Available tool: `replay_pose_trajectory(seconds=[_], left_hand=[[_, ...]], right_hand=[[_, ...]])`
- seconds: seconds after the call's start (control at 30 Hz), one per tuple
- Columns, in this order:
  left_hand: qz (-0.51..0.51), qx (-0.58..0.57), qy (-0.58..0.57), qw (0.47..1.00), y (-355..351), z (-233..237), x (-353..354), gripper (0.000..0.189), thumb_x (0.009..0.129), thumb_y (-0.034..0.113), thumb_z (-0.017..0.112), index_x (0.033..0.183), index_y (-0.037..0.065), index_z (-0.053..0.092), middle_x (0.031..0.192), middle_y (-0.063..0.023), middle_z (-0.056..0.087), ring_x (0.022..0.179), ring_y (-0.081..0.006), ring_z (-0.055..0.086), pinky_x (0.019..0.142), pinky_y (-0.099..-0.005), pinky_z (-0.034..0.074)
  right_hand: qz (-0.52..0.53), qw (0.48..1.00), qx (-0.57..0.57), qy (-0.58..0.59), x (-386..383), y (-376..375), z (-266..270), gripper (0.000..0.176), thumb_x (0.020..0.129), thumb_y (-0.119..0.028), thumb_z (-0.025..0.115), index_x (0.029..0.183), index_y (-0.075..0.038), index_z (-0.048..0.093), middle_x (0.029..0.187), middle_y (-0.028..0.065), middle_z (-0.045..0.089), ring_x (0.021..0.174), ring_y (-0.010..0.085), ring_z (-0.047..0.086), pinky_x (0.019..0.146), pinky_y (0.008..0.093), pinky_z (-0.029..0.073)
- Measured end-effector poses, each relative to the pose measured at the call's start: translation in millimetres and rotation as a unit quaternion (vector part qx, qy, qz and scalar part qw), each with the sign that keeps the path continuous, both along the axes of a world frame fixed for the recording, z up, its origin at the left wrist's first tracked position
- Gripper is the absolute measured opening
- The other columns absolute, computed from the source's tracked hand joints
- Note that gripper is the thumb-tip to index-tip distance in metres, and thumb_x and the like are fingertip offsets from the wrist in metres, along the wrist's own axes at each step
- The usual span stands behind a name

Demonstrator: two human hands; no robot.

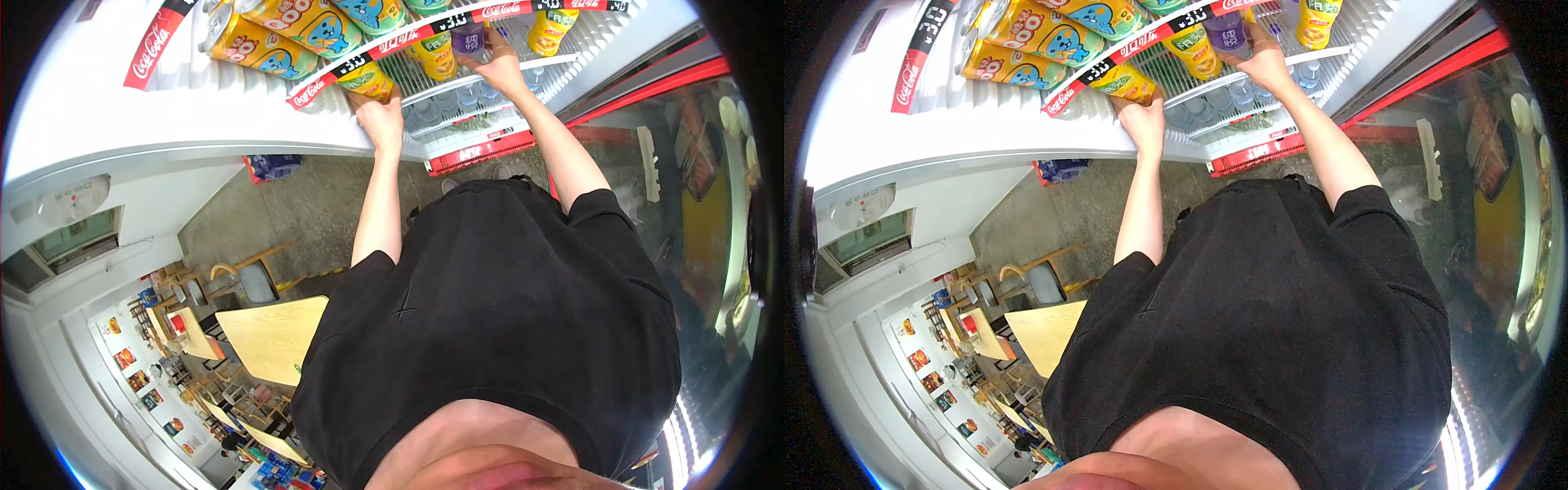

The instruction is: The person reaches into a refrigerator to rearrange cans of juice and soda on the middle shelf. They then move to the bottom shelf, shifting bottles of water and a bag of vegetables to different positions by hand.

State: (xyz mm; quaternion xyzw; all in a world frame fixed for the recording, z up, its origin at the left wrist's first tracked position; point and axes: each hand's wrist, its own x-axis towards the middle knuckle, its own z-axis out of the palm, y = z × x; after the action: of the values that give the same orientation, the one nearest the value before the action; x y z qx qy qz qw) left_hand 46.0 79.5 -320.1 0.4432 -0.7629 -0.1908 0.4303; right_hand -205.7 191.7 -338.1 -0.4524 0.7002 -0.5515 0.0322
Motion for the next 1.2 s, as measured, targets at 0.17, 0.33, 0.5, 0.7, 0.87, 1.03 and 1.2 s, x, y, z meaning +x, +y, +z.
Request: replay_pose_trajectory(seconds=[0.17,0.33,0.5,0.7,0.87,1.03,1.2], left_hand=[[-0.005,0.021,0.014,1.000,0,-1,0,0.073,0.075,0.020,0.087,0.124,-0.013,0.044,0.109,-0.0366,0.059,0.101,-0.0562,0.058,0.090,-0.0563,0.048],[-0.008,-0.002,0.023,1.000,-2,-4,0,0.073,0.075,0.019,0.088,0.124,-0.012,0.044,0.111,-0.0359,0.058,0.103,-0.0547,0.057,0.090,-0.0565,0.047],[-0.008,-0.027,0.001,1.000,3,5,1,0.075,0.075,0.018,0.088,0.125,-0.013,0.042,0.112,-0.0361,0.056,0.103,-0.0552,0.056,0.090,-0.0562,0.047],[-0.003,-0.029,0.003,1.000,4,5,0,0.076,0.075,0.017,0.088,0.128,-0.013,0.042,0.114,-0.0354,0.055,0.105,-0.0549,0.056,0.091,-0.0559,0.047],[-0.007,-0.035,0.004,0.999,3,5,0,0.077,0.074,0.016,0.089,0.129,-0.012,0.042,0.116,-0.0350,0.055,0.107,-0.0546,0.056,0.093,-0.0557,0.047],[-0.008,-0.038,0.004,0.999,4,7,0,0.078,0.074,0.016,0.089,0.129,-0.012,0.042,0.116,-0.0353,0.055,0.107,-0.0547,0.056,0.093,-0.0562,0.047],[-0.007,-0.018,0.000,1.000,4,6,0,0.078,0.075,0.017,0.089,0.128,-0.014,0.041,0.115,-0.0365,0.055,0.107,-0.0551,0.056,0.093,-0.0562,0.047]], right_hand=[[-0.016,1.000,0.007,0.026,1,0,0,0.071,0.076,-0.028,0.091,0.131,0.004,0.059,0.115,0.0192,0.072,0.107,0.0270,0.072,0.096,0.0379,0.057],[-0.023,0.999,0.012,0.024,0,0,-1,0.073,0.076,-0.030,0.091,0.131,0.004,0.059,0.115,0.0199,0.072,0.107,0.0277,0.072,0.095,0.0381,0.057],[-0.023,0.999,0.024,0.029,1,0,2,0.074,0.075,-0.031,0.091,0.131,0.005,0.058,0.114,0.0201,0.072,0.107,0.0281,0.072,0.095,0.0385,0.057],[-0.023,0.999,0.022,0.028,0,0,1,0.073,0.076,-0.030,0.091,0.131,0.004,0.059,0.114,0.0202,0.072,0.106,0.0286,0.072,0.096,0.0388,0.057],[-0.021,0.999,0.025,0.024,1,0,3,0.073,0.076,-0.029,0.091,0.132,0.004,0.058,0.115,0.0207,0.072,0.108,0.0289,0.072,0.096,0.0394,0.057],[-0.017,1.000,0.021,0.015,-1,-1,-3,0.077,0.075,-0.037,0.091,0.132,0.003,0.058,0.118,0.0213,0.071,0.110,0.0321,0.070,0.095,0.0412,0.056],[-0.017,0.999,0.025,0.018,-2,-1,-4,0.079,0.073,-0.041,0.091,0.131,0.003,0.059,0.119,0.0216,0.070,0.109,0.0334,0.069,0.094,0.0420,0.055]])
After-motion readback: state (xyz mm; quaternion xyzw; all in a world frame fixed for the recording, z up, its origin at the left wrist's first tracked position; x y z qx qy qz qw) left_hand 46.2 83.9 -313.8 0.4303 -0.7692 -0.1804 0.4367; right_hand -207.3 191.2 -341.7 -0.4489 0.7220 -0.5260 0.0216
